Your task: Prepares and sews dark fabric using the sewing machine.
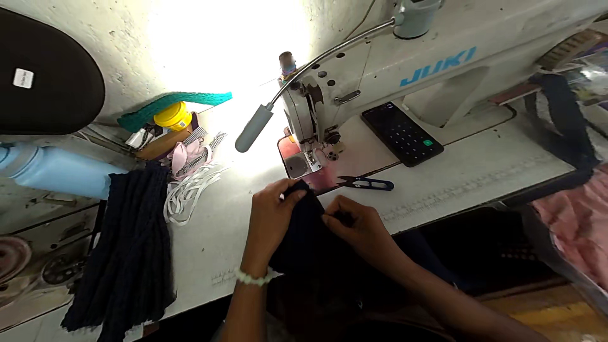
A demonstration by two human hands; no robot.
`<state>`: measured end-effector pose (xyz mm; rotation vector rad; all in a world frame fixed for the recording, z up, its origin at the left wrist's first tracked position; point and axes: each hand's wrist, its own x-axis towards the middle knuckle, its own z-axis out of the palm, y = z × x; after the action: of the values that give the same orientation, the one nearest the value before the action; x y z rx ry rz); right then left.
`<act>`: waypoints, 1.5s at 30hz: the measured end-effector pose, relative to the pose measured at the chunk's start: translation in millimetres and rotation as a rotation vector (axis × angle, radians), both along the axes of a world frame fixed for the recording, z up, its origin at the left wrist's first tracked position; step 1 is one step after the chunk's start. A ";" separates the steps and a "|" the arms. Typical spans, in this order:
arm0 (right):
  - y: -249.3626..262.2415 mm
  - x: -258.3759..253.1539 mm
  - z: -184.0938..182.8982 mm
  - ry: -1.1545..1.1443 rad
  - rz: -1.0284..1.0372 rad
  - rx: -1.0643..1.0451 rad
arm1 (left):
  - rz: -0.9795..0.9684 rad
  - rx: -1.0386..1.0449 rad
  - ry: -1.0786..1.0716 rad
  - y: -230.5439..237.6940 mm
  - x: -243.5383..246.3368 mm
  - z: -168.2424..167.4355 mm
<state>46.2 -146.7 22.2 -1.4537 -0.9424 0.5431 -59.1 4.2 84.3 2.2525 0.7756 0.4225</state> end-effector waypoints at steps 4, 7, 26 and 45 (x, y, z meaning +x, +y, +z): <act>18.0 19.3 -9.5 -0.114 -0.062 -0.220 | 0.014 0.035 0.197 19.4 52.2 -26.4; 21.1 24.1 -9.3 -0.125 -0.060 -0.302 | 0.077 -0.007 0.292 20.4 70.2 -38.1; 31.0 53.4 -6.8 -0.420 -0.096 -0.306 | 0.063 0.573 -0.003 -31.9 46.4 -88.6; 82.3 90.4 4.4 -0.434 0.026 -0.585 | 0.036 0.620 -0.039 -27.1 47.9 -98.0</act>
<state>136.6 -64.4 26.6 -2.1468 -1.2009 0.5595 -11.2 -22.8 -13.7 2.7874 0.7333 0.8106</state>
